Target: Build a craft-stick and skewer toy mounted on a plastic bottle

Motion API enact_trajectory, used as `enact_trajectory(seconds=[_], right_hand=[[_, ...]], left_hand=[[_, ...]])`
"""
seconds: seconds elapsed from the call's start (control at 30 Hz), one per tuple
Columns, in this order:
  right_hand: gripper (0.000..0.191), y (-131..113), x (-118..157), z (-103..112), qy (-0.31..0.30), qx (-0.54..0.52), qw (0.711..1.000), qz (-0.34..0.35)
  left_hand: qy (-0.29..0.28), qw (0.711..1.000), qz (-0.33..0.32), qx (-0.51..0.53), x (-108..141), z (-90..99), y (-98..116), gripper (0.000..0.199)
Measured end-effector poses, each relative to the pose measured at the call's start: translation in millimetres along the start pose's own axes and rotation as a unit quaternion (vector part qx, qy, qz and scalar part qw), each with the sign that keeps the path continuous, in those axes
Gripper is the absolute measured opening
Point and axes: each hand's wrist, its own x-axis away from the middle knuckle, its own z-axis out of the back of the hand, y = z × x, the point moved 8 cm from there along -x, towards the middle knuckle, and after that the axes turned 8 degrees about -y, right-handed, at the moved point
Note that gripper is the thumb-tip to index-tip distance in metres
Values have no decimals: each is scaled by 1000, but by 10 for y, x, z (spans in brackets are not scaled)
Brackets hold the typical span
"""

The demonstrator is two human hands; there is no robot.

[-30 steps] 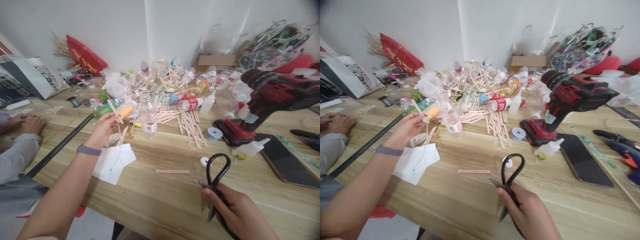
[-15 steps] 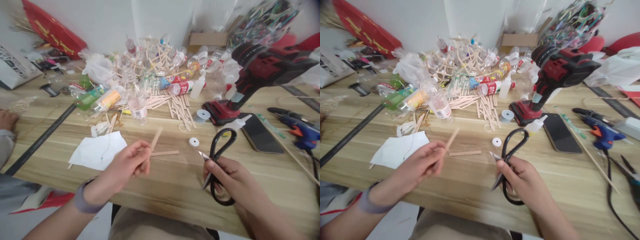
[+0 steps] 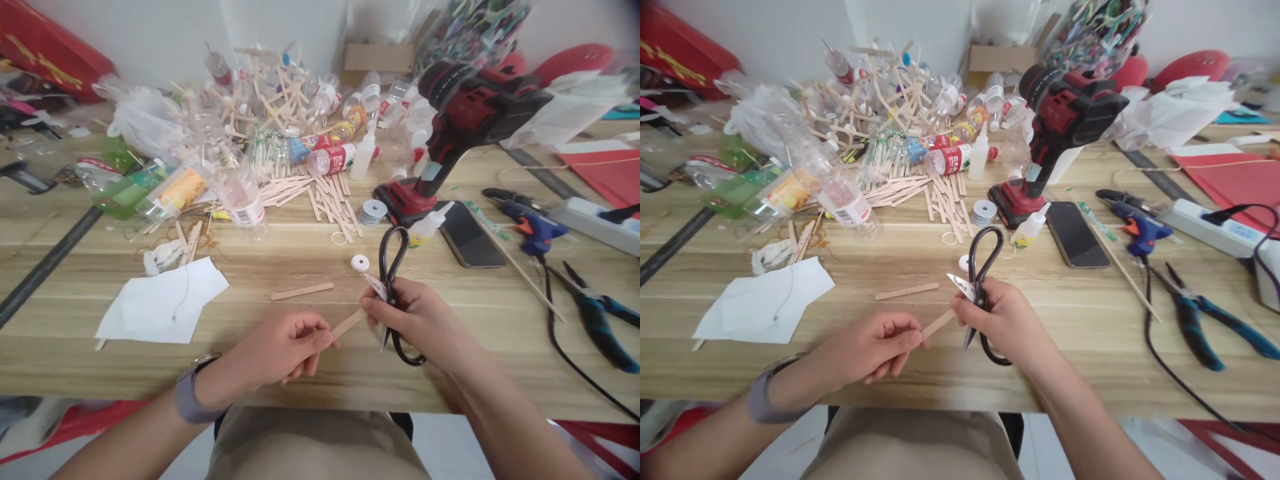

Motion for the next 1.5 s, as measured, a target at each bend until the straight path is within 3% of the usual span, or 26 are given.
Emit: enact_trajectory(seconds=[0.2, 0.4, 0.57, 0.73, 0.9, 1.0, 1.13, 1.23, 1.3, 1.43, 1.5], right_hand=[[30, 88, 12, 13, 4, 65, 998, 4], [30, 182, 92, -15, -43, 98, 994, -35], [25, 170, 176, -57, -85, 155, 983, -42], [27, 105, 152, 121, -51, 278, 959, -33], [36, 83, 158, 147, -140, 318, 935, -66], [46, 50, 151, 38, -205, 317, 924, -67], [38, -32, 74, -44, -196, 414, 887, -67], [35, -82, 19, -61, -174, 520, 831, -99], [37, -133, -10, -87, -171, 569, 798, -104], [33, -234, -54, -169, -177, 620, 760, -80], [29, -254, -64, -215, -184, 633, 749, -68]], left_hand=[[52, 998, 14, -35, 35, 103, -71, 25], [78, 989, 32, -119, 37, 150, -81, 19], [141, 958, 14, -250, 34, 230, 91, 19], [198, 919, 3, -341, 63, 238, 236, 19], [154, 909, 0, -387, 76, 141, 300, 38], [144, 904, 8, -403, 70, 141, 302, 36], [167, 890, 4, -425, 67, 168, 312, 32], [224, 848, 8, -480, 124, 176, 312, 29], [259, 794, -26, -550, 178, 89, 337, 25], [228, 643, -205, -702, 231, -414, 317, 26], [215, 607, -219, -733, 206, -539, 233, 28]])
